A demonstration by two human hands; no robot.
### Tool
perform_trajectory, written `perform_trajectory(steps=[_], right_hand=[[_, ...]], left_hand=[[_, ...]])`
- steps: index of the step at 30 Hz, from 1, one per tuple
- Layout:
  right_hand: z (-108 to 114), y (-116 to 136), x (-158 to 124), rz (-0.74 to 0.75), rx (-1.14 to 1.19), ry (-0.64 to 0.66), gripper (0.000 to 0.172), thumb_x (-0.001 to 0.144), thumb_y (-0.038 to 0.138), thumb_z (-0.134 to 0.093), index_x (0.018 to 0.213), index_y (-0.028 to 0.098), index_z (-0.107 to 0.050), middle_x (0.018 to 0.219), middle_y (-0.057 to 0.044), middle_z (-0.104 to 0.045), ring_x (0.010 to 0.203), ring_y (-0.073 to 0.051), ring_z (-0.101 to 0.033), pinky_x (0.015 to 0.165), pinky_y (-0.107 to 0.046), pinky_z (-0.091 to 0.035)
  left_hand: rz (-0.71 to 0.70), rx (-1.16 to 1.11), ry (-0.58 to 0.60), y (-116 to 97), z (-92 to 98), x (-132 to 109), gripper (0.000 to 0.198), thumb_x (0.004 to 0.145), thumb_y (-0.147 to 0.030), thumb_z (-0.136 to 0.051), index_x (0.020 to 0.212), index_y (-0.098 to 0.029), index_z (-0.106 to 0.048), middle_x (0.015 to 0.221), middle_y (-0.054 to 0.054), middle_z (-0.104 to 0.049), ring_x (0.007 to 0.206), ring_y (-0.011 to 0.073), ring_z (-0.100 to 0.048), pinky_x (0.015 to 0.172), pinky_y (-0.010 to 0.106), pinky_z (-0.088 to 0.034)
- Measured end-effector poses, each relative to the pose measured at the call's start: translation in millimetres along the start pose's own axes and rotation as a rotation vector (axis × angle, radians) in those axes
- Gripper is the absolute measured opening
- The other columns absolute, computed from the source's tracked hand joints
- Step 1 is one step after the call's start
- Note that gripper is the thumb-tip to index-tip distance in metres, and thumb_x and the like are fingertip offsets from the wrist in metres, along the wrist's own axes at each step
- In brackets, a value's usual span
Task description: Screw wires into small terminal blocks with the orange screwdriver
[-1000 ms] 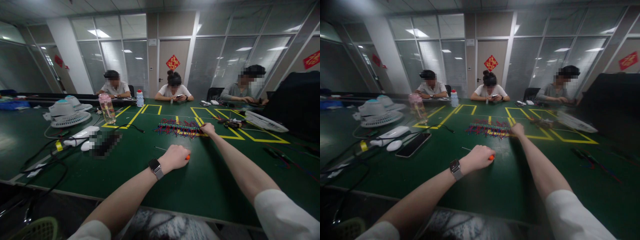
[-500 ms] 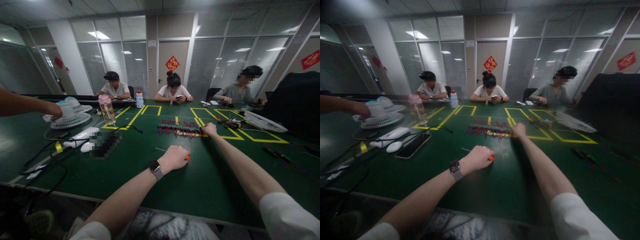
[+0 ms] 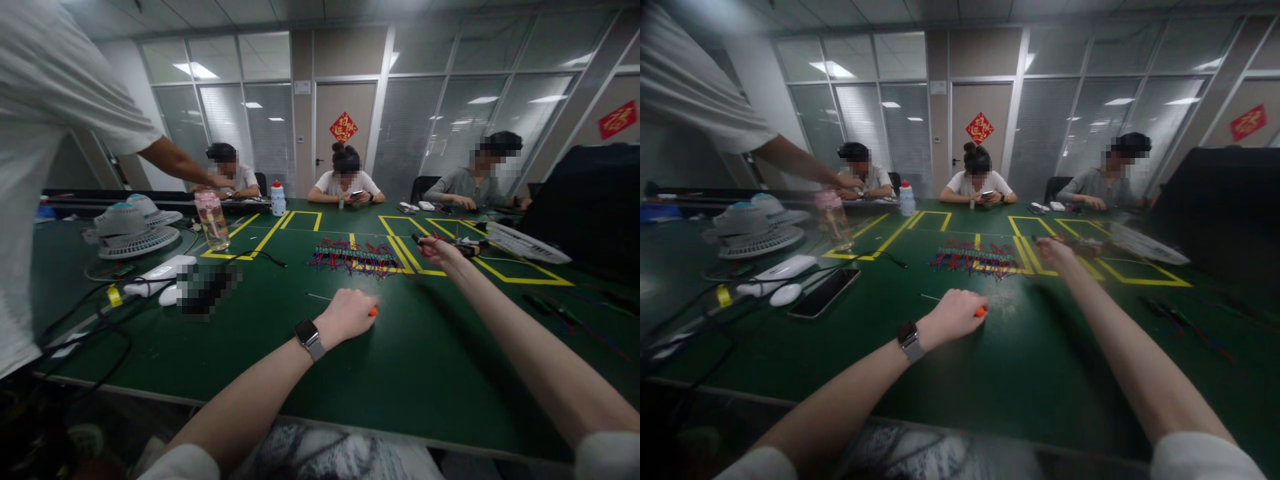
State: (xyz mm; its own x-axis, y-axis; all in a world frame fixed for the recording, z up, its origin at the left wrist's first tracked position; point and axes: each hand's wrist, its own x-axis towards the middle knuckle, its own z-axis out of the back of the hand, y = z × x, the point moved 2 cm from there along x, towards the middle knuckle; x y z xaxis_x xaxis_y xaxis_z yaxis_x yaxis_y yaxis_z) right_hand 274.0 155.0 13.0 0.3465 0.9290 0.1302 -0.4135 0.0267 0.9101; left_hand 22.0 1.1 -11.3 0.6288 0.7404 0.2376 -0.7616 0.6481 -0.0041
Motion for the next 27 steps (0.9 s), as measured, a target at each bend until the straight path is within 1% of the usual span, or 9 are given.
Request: perform_trajectory(steps=[2, 5, 7, 9, 12, 15, 17, 21, 27], right_hand=[[-5.9, -1.6, -20.6, 0.037, 0.029, 0.047, 0.027, 0.086, 0.027, -0.060, 0.102, 0.006, -0.063, 0.089, -0.012, -0.067, 0.076, -0.018, -0.064, 0.068, -0.030, -0.053], [-19.2, -7.2, -65.1, 0.127, 0.047, 0.169, 0.021, 0.075, 0.025, -0.069, 0.090, 0.009, -0.069, 0.068, -0.006, -0.067, 0.064, -0.018, -0.062, 0.060, -0.028, -0.052], [-31.4, -5.3, -101.5, 0.426, -0.025, 0.384, 0.017, 0.075, 0.023, -0.067, 0.087, 0.012, -0.070, 0.075, -0.006, -0.069, 0.070, -0.019, -0.063, 0.068, -0.030, -0.052], [-41.4, -2.2, -135.5, 0.675, -0.153, 0.468, 0.013, 0.078, 0.023, -0.062, 0.084, 0.014, -0.070, 0.080, -0.006, -0.069, 0.075, -0.019, -0.063, 0.071, -0.031, -0.051], [-54.3, 2.8, -171.7, 0.892, -0.339, 0.563, 0.015, 0.083, 0.019, -0.055, 0.087, 0.017, -0.069, 0.082, -0.006, -0.066, 0.074, -0.018, -0.061, 0.069, -0.029, -0.050], [-62.3, 5.5, -188.5, 1.033, -0.403, 0.609, 0.019, 0.087, 0.016, -0.051, 0.091, 0.019, -0.069, 0.086, -0.007, -0.065, 0.081, -0.018, -0.061, 0.075, -0.029, -0.049], [-65.1, 3.9, -191.8, 1.061, -0.413, 0.625, 0.020, 0.089, 0.016, -0.049, 0.094, 0.019, -0.068, 0.086, -0.007, -0.066, 0.082, -0.018, -0.061, 0.076, -0.029, -0.049], [-66.3, -4.1, -191.2, 1.029, -0.367, 0.606, 0.021, 0.090, 0.019, -0.049, 0.096, 0.020, -0.069, 0.089, -0.007, -0.065, 0.085, -0.018, -0.061, 0.077, -0.029, -0.050], [-66.8, -12.6, -188.4, 0.984, -0.265, 0.594, 0.021, 0.088, 0.019, -0.052, 0.098, 0.022, -0.070, 0.092, -0.007, -0.067, 0.087, -0.018, -0.062, 0.079, -0.030, -0.051]], left_hand=[[0.053, -0.045, -0.081, 0.5, 2.4, 0.5, 0.026, 0.089, -0.036, -0.043, 0.097, -0.019, -0.060, 0.087, 0.007, -0.067, 0.081, 0.0212, -0.065, 0.072, 0.032, -0.051], [0.092, -0.121, -0.272, 1.4, 10.9, 1.1, 0.030, 0.091, -0.032, -0.039, 0.112, -0.017, -0.054, 0.097, 0.007, -0.064, 0.092, 0.0196, -0.061, 0.080, 0.032, -0.049], [0.072, -0.159, -0.365, 2.4, 17.2, 1.8, 0.030, 0.093, -0.025, -0.034, 0.116, -0.016, -0.051, 0.106, 0.008, -0.060, 0.100, 0.0185, -0.057, 0.087, 0.031, -0.047], [0.093, -0.187, -0.454, 5.8, 23.1, 2.4, 0.032, 0.095, -0.022, -0.030, 0.120, -0.016, -0.048, 0.108, 0.009, -0.058, 0.103, 0.0191, -0.054, 0.092, 0.034, -0.045], [0.105, -0.223, -0.584, 13.3, 31.4, 2.4, 0.033, 0.097, -0.023, -0.027, 0.123, -0.015, -0.045, 0.109, 0.010, -0.057, 0.103, 0.0196, -0.054, 0.093, 0.035, -0.044], [0.100, -0.272, -0.686, 22.6, 40.0, 0.5, 0.029, 0.097, -0.024, -0.030, 0.119, -0.017, -0.047, 0.108, 0.009, -0.059, 0.102, 0.0194, -0.056, 0.092, 0.034, -0.045], [0.133, -0.304, -0.729, 28.8, 45.0, -1.6, 0.026, 0.096, -0.028, -0.034, 0.116, -0.018, -0.048, 0.108, 0.009, -0.061, 0.099, 0.0197, -0.058, 0.089, 0.034, -0.046], [0.215, -0.402, -0.784, 38.1, 48.8, -4.5, 0.026, 0.093, -0.036, -0.043, 0.112, -0.020, -0.050, 0.104, 0.006, -0.064, 0.090, 0.0182, -0.064, 0.079, 0.029, -0.049], [0.254, -0.741, -0.899, 44.9, 45.7, -1.6, 0.027, 0.087, -0.039, -0.054, 0.106, -0.021, -0.050, 0.083, 0.000, -0.063, 0.064, 0.0114, -0.065, 0.060, 0.021, -0.050]])
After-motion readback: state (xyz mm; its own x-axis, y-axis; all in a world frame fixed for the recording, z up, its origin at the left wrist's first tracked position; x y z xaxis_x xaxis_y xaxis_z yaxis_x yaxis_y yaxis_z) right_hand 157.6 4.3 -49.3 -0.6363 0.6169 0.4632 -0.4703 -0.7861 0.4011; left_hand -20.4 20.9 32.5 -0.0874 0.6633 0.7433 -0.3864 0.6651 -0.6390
